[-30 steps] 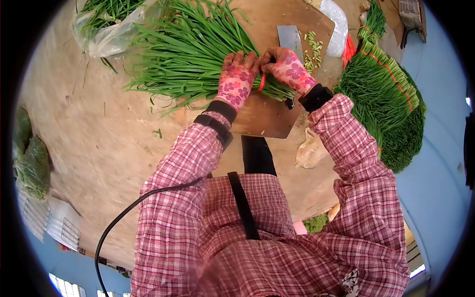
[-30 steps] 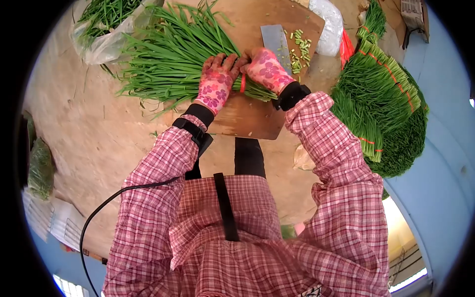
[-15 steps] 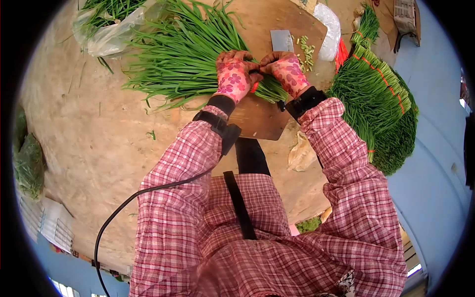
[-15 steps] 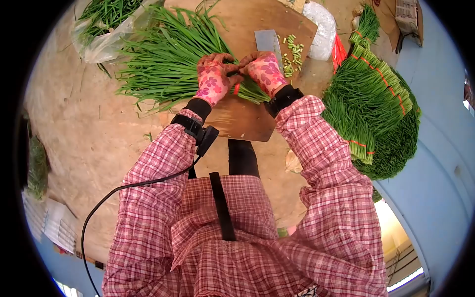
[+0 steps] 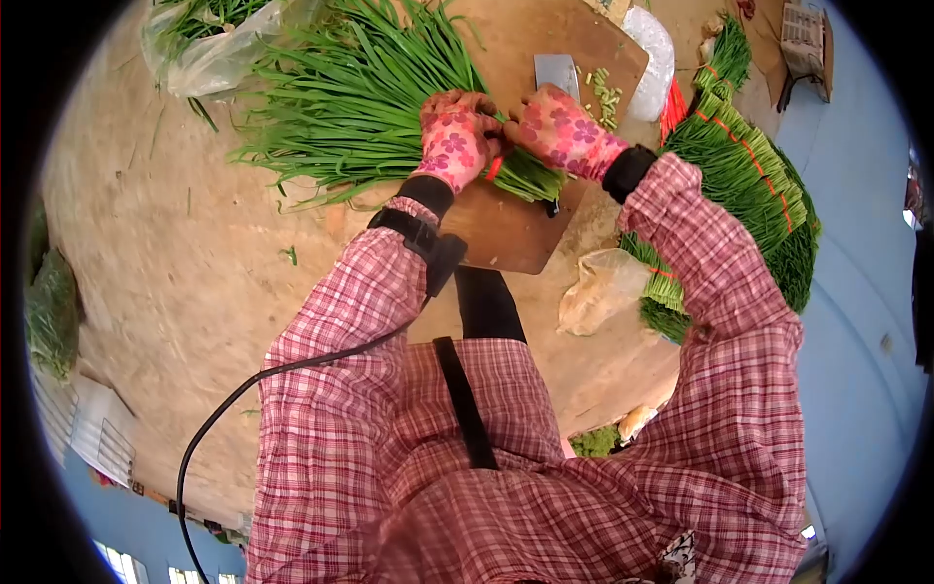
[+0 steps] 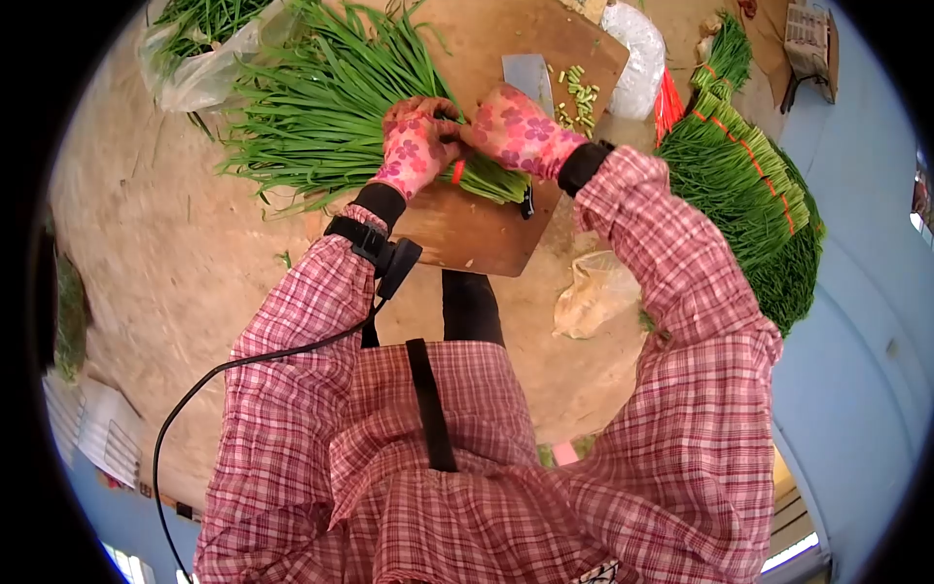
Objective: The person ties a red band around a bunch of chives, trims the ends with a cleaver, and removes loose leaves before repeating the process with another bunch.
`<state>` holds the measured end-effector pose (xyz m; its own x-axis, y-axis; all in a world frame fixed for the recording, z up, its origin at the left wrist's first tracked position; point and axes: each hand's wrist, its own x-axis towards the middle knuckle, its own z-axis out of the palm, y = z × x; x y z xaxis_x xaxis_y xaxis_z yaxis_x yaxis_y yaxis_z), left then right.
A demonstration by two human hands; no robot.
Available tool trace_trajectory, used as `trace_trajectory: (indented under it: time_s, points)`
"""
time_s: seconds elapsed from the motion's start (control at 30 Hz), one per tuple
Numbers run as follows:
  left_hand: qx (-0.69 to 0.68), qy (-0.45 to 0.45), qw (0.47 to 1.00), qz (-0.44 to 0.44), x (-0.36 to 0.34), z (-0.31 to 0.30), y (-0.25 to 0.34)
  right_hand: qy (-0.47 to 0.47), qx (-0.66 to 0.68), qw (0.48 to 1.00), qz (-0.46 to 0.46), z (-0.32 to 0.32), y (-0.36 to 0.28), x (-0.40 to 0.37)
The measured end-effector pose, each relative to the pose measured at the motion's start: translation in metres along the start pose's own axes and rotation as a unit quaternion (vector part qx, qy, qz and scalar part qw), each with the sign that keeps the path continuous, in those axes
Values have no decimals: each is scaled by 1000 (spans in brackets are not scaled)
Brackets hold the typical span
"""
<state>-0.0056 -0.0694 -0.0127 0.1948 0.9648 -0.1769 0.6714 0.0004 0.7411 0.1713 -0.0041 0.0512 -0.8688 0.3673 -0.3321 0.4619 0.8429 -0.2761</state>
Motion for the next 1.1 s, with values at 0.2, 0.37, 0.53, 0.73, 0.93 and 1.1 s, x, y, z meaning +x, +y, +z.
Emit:
trace_trajectory:
  time_s: [0.2, 0.37, 0.53, 0.73, 0.93, 1.1]
  points:
    - [-1, -37, 999, -3, -1, -7, 6, -125, 122, 965, 193, 24, -20, 5]
    - [108, -76, 990, 59, -8, -35, 17, -48, 261, 917, 298, -25, -16, 9]
    - [241, -178, 949, 98, -14, -31, 6, -126, -45, 989, 66, -31, -21, 18]
    - [250, -182, 948, 75, -17, -22, 2, -153, 25, 984, 90, -13, -13, 25]
    - [232, -158, 958, 63, -15, -10, -3, -90, 405, 856, 308, 42, -14, 10]
    - [272, -189, 940, 85, -16, -14, -3, -49, 275, 860, 426, -46, -27, 26]
